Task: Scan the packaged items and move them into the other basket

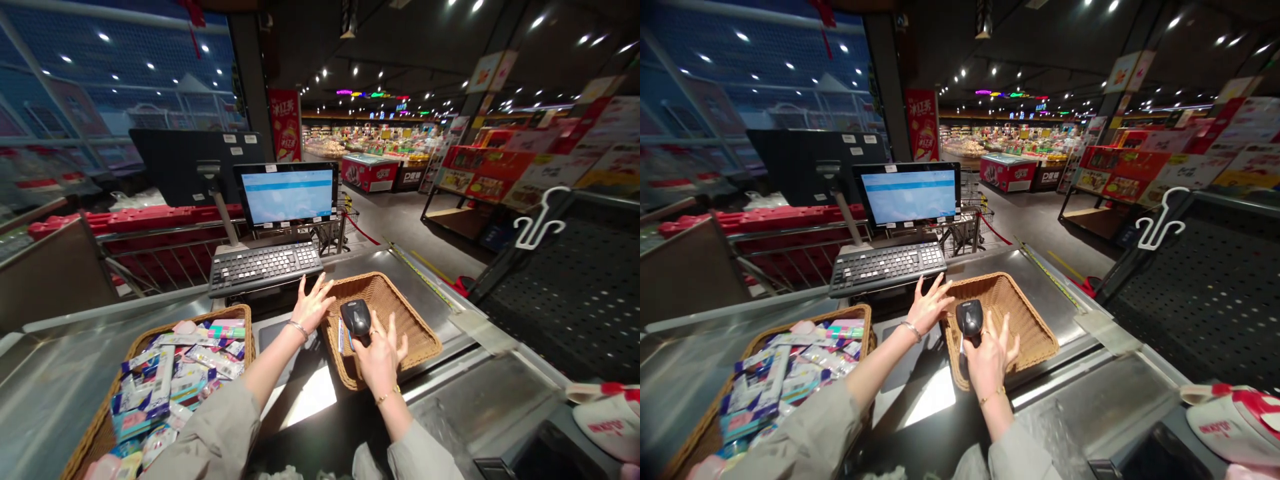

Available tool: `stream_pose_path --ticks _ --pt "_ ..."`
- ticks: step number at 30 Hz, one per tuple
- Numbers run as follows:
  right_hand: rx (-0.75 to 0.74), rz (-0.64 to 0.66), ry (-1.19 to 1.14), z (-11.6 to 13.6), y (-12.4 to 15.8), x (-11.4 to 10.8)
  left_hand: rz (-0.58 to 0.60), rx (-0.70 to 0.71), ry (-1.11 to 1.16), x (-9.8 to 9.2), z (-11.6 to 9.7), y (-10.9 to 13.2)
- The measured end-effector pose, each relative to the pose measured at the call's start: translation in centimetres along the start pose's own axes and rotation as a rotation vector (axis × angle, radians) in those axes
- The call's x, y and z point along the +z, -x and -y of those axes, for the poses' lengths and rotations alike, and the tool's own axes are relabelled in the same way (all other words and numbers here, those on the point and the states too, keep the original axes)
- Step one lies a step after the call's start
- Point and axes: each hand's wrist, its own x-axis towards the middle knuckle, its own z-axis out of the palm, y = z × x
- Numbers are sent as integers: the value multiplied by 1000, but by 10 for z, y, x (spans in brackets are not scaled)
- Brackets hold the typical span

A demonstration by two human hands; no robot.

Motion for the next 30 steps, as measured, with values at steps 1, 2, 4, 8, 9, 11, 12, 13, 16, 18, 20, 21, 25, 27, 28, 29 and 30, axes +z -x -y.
stream_pose_path --ticks 1,2,4,8,9,11,12,13,16,18,20,21,25,27,28,29,30 --pt "-10 -4 -8 2 1 1 -2 -12 -3 -3 1 3" --pt "-20 -7 -17 5 1 2 -3 -25 -4 -6 3 6" --pt "-37 -9 -35 10 3 3 -7 -56 -9 -12 6 12" --pt "-74 -7 -53 21 7 5 -8 -129 -28 -24 14 27" --pt "-84 -9 -55 24 8 6 -7 -144 -31 -27 16 31" --pt "-104 -13 -57 29 11 7 -7 -172 -36 -32 19 40" --pt "-114 -14 -57 32 12 8 -7 -184 -39 -35 21 44" --pt "-127 -13 -57 34 13 10 -7 -197 -42 -37 23 49" --pt "-162 -9 -64 40 18 16 -3 -234 -56 -44 30 63" --pt "-174 1 -76 44 21 21 4 -254 -65 -48 34 73" --pt "-189 16 -82 48 23 23 9 -275 -76 -51 37 83" --pt "-200 23 -83 50 25 24 8 -286 -80 -53 39 87" --pt "-240 46 -96 62 30 25 7 -351 -96 -60 43 105" --pt "-252 57 -111 68 32 25 11 -384 -104 -62 45 115" --pt "-260 64 -119 70 33 26 14 -397 -108 -62 46 120" --pt "-269 70 -127 73 34 27 18 -407 -110 -63 48 125" --pt "-279 77 -134 75 34 28 24 -416 -112 -64 50 130"
